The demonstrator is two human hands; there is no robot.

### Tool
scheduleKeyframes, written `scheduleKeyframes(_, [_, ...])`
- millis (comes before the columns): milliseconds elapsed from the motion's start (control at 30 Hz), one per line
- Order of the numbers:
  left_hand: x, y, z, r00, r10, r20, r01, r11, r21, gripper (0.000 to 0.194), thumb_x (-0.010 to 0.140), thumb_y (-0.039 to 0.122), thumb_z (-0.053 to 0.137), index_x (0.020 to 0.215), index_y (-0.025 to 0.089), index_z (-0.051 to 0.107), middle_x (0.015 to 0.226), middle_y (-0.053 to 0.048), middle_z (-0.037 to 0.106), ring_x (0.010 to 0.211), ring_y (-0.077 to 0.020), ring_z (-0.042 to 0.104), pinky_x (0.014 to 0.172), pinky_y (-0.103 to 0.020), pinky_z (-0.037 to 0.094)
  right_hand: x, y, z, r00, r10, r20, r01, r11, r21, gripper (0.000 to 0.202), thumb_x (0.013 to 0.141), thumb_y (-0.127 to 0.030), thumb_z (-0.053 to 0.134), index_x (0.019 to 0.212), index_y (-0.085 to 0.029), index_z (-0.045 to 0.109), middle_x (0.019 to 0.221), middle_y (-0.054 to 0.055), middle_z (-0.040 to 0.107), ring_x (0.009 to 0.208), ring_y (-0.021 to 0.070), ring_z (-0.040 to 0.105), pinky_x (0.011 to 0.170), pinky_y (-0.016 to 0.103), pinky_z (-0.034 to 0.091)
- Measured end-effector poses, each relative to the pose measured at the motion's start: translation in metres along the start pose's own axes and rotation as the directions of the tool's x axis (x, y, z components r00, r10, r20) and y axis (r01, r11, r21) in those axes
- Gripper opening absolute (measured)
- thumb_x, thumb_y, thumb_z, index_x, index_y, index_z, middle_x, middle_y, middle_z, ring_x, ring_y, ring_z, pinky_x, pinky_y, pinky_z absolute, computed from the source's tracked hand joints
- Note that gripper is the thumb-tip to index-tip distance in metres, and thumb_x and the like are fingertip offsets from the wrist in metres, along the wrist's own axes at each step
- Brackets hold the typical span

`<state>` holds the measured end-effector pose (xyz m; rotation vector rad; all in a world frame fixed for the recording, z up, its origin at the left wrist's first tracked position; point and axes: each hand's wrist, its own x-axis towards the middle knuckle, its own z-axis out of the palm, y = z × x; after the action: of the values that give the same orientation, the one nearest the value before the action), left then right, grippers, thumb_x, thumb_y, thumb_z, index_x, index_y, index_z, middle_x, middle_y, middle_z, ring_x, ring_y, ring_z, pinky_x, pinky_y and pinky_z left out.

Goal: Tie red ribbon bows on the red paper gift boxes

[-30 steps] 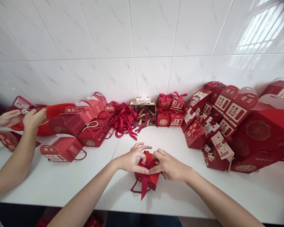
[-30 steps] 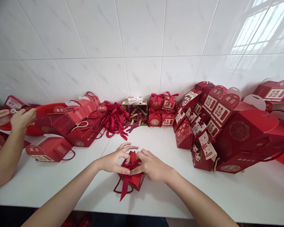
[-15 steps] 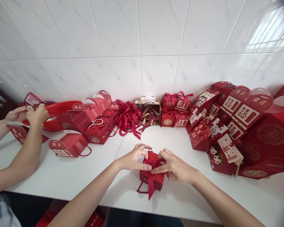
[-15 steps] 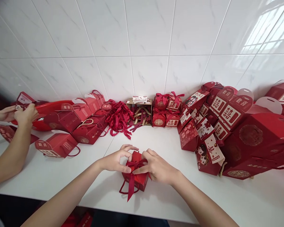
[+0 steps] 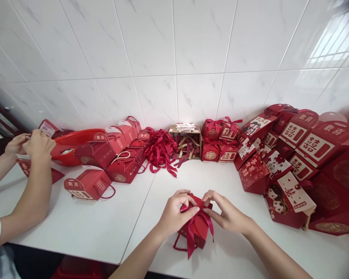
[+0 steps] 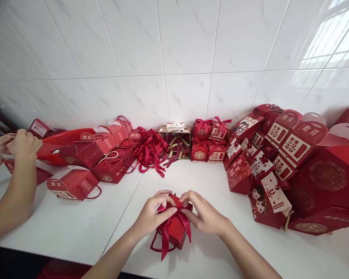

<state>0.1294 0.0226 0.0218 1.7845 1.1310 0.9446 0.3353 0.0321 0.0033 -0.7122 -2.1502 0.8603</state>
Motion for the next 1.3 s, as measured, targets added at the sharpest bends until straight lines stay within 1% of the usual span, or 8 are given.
scheduleKeyframes(133, [-0.003, 0.000, 0.001, 1.000, -0.018, -0.013, 0.018, 1.000, -0.019, 0.031, 0.076, 0.021, 0.063, 0.053, 0.022, 0.043, 0.084, -0.003, 0.073, 0.122, -0.0244, 0.051, 0.093, -0.035, 0.044, -0.003, 0.005, 0.002, 0.997, 0.056, -0.050, -0.050, 0.992, 0.114, 0.013, 0.093, -0.018, 0.047, 0.105, -0.023, 0.043, 0.086, 0.002, 0.054, 0.079, 0.0155, 0.053, 0.072, 0.030, 0.048])
scheduleKeyframes(533, [-0.006, -0.009, 0.003, 0.999, -0.026, -0.029, 0.024, 0.999, -0.038, 0.040, 0.075, 0.023, 0.065, 0.054, 0.023, 0.030, 0.082, -0.004, 0.075, 0.124, -0.0267, 0.051, 0.099, -0.043, 0.040, -0.010, 0.014, 0.000, 0.955, 0.095, -0.281, -0.075, 0.994, 0.080, 0.011, 0.090, -0.023, 0.055, 0.099, -0.024, 0.048, 0.083, 0.001, 0.055, 0.081, 0.0176, 0.056, 0.077, 0.033, 0.047])
scheduleKeyframes(767, [-0.007, -0.006, 0.001, 0.999, -0.032, 0.008, 0.033, 0.999, -0.012, 0.024, 0.073, 0.021, 0.066, 0.062, 0.022, 0.045, 0.095, -0.005, 0.072, 0.128, -0.0259, 0.047, 0.102, -0.042, 0.038, -0.005, 0.007, -0.005, 0.977, 0.115, -0.179, -0.105, 0.992, 0.063, 0.027, 0.091, -0.023, 0.054, 0.118, -0.024, 0.052, 0.087, 0.003, 0.058, 0.084, 0.0172, 0.057, 0.083, 0.035, 0.048])
scheduleKeyframes(900, [-0.011, -0.003, -0.001, 0.999, -0.022, 0.031, 0.024, 0.999, -0.040, 0.024, 0.076, 0.023, 0.065, 0.065, 0.022, 0.044, 0.096, -0.005, 0.071, 0.130, -0.0252, 0.044, 0.104, -0.041, 0.038, -0.003, 0.004, -0.005, 0.983, 0.119, -0.139, -0.117, 0.993, 0.019, 0.013, 0.090, -0.028, 0.057, 0.099, -0.020, 0.063, 0.086, 0.005, 0.060, 0.081, 0.0180, 0.058, 0.076, 0.033, 0.049])
scheduleKeyframes(1000, [-0.012, -0.002, -0.001, 0.999, -0.019, 0.027, 0.020, 0.998, -0.054, 0.023, 0.080, 0.025, 0.061, 0.064, 0.022, 0.045, 0.093, -0.005, 0.072, 0.130, -0.0254, 0.044, 0.104, -0.041, 0.039, -0.002, 0.002, -0.004, 0.978, 0.129, -0.163, -0.125, 0.992, 0.030, 0.017, 0.091, -0.031, 0.055, 0.081, -0.019, 0.062, 0.082, 0.005, 0.060, 0.077, 0.0172, 0.057, 0.073, 0.032, 0.049])
scheduleKeyframes(1067, [-0.011, -0.002, 0.001, 1.000, -0.017, 0.011, 0.017, 0.999, -0.030, 0.018, 0.082, 0.026, 0.059, 0.066, 0.022, 0.053, 0.092, -0.005, 0.072, 0.129, -0.0256, 0.046, 0.103, -0.041, 0.040, -0.001, 0.001, -0.002, 0.977, 0.137, -0.165, -0.132, 0.990, 0.045, 0.016, 0.089, -0.033, 0.058, 0.082, -0.019, 0.061, 0.082, 0.004, 0.060, 0.077, 0.0169, 0.057, 0.072, 0.032, 0.049])
scheduleKeyframes(1200, [-0.008, -0.001, 0.005, 1.000, -0.007, -0.015, 0.007, 0.998, 0.061, 0.006, 0.078, 0.026, 0.064, 0.074, 0.022, 0.064, 0.093, -0.005, 0.072, 0.126, -0.0274, 0.049, 0.104, -0.042, 0.039, 0.000, 0.000, 0.002, 0.970, 0.170, -0.175, -0.160, 0.985, 0.068, 0.024, 0.086, -0.036, 0.063, 0.104, -0.021, 0.062, 0.087, 0.005, 0.063, 0.081, 0.0180, 0.059, 0.075, 0.033, 0.049])
scheduleKeyframes(1300, [-0.007, -0.001, 0.005, 1.000, -0.003, 0.001, 0.003, 0.999, 0.046, 0.003, 0.076, 0.025, 0.066, 0.075, 0.022, 0.065, 0.093, -0.005, 0.072, 0.126, -0.0277, 0.049, 0.102, -0.041, 0.042, 0.000, 0.000, 0.004, 0.970, 0.167, -0.175, -0.152, 0.984, 0.096, 0.016, 0.089, -0.035, 0.059, 0.089, -0.020, 0.064, 0.083, 0.005, 0.062, 0.077, 0.0174, 0.058, 0.073, 0.032, 0.049])
